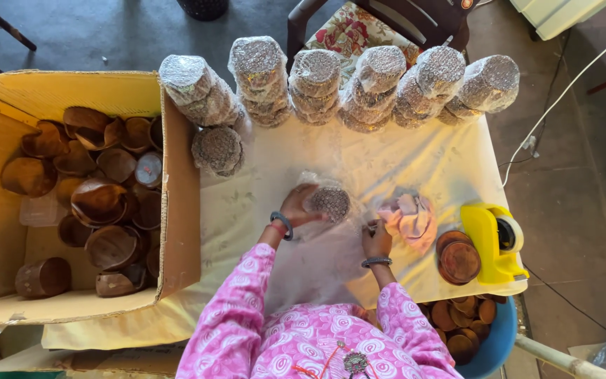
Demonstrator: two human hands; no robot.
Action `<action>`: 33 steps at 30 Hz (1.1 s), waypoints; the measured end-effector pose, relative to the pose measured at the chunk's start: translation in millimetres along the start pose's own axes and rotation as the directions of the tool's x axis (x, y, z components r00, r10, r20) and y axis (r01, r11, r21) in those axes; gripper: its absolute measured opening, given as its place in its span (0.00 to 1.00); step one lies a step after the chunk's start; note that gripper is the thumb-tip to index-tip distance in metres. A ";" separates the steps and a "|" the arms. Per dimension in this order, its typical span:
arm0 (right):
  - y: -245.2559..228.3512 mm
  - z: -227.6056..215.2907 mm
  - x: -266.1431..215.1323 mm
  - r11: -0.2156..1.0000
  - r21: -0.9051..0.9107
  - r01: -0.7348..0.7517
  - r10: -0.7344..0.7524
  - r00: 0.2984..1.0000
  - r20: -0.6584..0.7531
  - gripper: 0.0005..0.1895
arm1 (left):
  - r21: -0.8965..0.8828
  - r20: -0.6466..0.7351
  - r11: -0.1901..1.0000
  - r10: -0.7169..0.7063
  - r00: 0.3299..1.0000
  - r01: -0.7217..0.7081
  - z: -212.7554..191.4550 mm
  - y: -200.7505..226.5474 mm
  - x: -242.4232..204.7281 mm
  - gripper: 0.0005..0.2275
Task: The person cleans small brown clay cups by hand using a pink cloth, placing the cleaned items into a blue bucket.
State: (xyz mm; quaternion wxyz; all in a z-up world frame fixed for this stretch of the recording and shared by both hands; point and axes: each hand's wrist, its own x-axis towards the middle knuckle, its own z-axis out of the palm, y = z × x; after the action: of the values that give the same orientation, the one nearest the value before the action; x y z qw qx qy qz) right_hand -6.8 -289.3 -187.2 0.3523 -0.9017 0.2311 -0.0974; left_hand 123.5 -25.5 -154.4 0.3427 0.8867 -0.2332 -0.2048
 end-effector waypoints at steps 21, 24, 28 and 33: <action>-143.5 -65.2 -8.4 0.889 0.175 0.423 -0.425 0.905 -0.029 0.24 | 0.351 -0.209 0.936 0.057 0.976 0.021 28.1 77.2 -3.3 0.45; -154.4 -30.9 18.5 0.830 0.292 0.476 -0.511 0.858 0.053 0.26 | 0.448 -0.261 0.894 0.114 0.959 0.016 34.5 68.5 0.8 0.40; -126.8 8.3 45.9 0.785 0.131 0.605 -0.619 0.770 0.152 0.28 | 0.323 -0.186 0.946 0.072 0.980 -0.008 24.0 71.1 -1.3 0.44; -112.6 1.0 57.0 0.873 0.360 0.329 -0.442 0.847 0.296 0.38 | -0.017 -0.392 0.988 0.136 0.910 -0.155 18.5 47.1 2.9 0.50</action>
State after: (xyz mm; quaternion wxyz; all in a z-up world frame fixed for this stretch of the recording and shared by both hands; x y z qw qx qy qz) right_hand 82.6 -243.8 -110.6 0.4929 -0.8685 -0.0445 -0.0290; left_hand 103.3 -67.6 -134.5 0.4176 0.8814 -0.2209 -0.0037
